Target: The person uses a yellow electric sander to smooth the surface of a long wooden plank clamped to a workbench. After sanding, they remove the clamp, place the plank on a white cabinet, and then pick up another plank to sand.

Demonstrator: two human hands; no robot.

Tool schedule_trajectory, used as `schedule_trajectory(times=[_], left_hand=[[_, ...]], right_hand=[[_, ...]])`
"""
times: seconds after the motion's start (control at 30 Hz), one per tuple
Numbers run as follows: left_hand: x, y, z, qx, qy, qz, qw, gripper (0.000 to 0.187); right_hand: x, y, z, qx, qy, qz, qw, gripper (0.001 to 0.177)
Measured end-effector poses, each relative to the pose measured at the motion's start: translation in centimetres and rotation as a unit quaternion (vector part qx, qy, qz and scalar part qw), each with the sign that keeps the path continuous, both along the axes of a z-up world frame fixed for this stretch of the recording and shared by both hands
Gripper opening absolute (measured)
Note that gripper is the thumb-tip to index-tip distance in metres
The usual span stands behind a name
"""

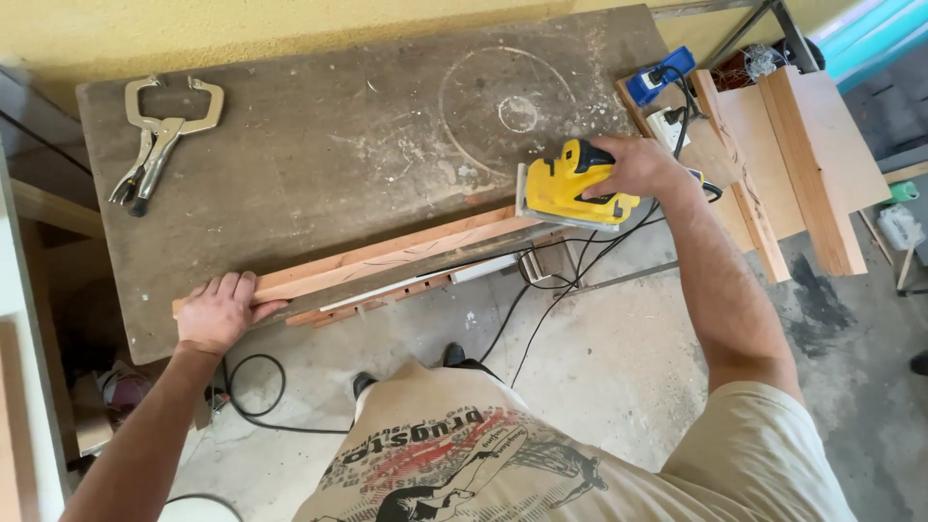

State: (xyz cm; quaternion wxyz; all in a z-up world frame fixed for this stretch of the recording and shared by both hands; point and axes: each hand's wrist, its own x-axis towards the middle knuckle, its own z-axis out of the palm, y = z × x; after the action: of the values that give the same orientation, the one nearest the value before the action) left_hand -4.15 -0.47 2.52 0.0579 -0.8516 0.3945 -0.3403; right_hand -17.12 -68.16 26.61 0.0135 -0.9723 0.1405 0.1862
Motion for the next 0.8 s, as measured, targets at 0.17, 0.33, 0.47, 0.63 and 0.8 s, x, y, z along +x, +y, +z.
schedule_trajectory(times=[0.17, 0.33, 0.47, 0.63, 0.8], left_hand=[[0.7, -0.2, -1.1, 0.006, 0.037, 0.025, 0.999, 0.059], [1.0, -0.1, -1.4, 0.003, 0.076, 0.034, 0.997, 0.063], [1.1, 0.1, -2.7, 0.007, 0.099, 0.04, 0.994, 0.064], [1.2, 0.6, -2.5, -0.008, 0.128, 0.027, 0.991, 0.067], [1.1, 0.8, -2.6, 0.012, 0.156, 0.05, 0.986, 0.063]], right_hand=[[1.4, 6.0, -2.0, 0.001, -0.002, 0.051, 0.999, 0.102], [3.4, 14.2, -2.7, 0.011, -0.016, 0.137, 0.99, 0.091], [4.6, 21.3, -3.5, -0.006, -0.08, 0.224, 0.971, 0.088], [5.6, 31.3, -2.0, 0.004, -0.094, 0.254, 0.963, 0.089], [6.7, 37.9, -0.1, 0.057, 0.002, 0.224, 0.973, 0.084]])
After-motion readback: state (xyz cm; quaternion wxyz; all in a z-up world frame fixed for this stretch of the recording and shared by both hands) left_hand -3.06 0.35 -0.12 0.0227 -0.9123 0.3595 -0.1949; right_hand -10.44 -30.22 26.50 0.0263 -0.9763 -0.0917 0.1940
